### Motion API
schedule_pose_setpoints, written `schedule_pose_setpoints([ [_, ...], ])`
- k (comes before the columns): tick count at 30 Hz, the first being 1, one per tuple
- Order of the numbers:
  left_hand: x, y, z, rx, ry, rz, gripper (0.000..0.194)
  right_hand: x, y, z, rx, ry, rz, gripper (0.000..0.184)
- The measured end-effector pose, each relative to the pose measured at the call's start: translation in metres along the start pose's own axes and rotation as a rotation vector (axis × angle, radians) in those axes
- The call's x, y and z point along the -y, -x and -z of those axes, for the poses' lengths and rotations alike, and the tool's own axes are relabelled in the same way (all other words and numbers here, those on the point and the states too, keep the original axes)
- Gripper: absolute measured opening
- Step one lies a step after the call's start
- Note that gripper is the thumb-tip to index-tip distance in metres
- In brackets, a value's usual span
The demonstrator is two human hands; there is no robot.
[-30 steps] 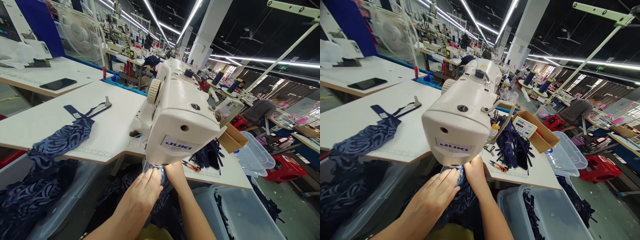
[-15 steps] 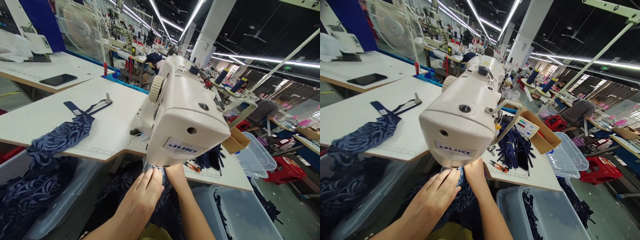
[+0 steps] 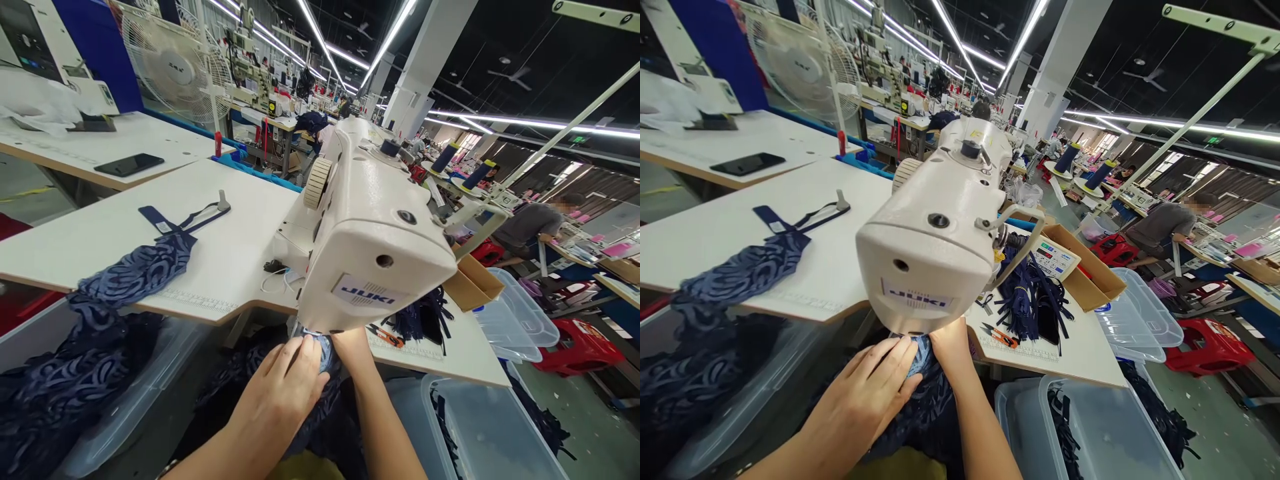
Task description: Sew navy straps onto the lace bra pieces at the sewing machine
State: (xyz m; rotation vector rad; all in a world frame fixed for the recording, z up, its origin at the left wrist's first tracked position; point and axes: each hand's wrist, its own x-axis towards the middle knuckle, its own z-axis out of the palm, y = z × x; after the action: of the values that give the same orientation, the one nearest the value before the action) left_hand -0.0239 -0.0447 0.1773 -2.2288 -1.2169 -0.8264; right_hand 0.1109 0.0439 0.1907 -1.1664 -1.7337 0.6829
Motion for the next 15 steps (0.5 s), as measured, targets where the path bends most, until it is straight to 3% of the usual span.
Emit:
schedule_pose_setpoints([
  [5,0.001,0.001,0.000,0.015,0.022,-0.010,0.025,0.008,0.000,0.001,0.021,-0.169,-0.051,0.036],
  [10,0.001,0.006,-0.001,-0.010,0.198,0.000,0.025,-0.005,0.007,-0.002,0.019,-0.149,-0.082,0.031],
  [12,0.003,0.016,-0.003,-0.063,0.352,0.121,0.026,-0.013,0.009,-0.003,-0.004,-0.082,-0.111,0.026],
  [15,0.015,0.035,-0.009,-0.063,0.625,0.449,0.030,-0.021,0.011,-0.004,-0.024,-0.001,-0.136,0.021],
])
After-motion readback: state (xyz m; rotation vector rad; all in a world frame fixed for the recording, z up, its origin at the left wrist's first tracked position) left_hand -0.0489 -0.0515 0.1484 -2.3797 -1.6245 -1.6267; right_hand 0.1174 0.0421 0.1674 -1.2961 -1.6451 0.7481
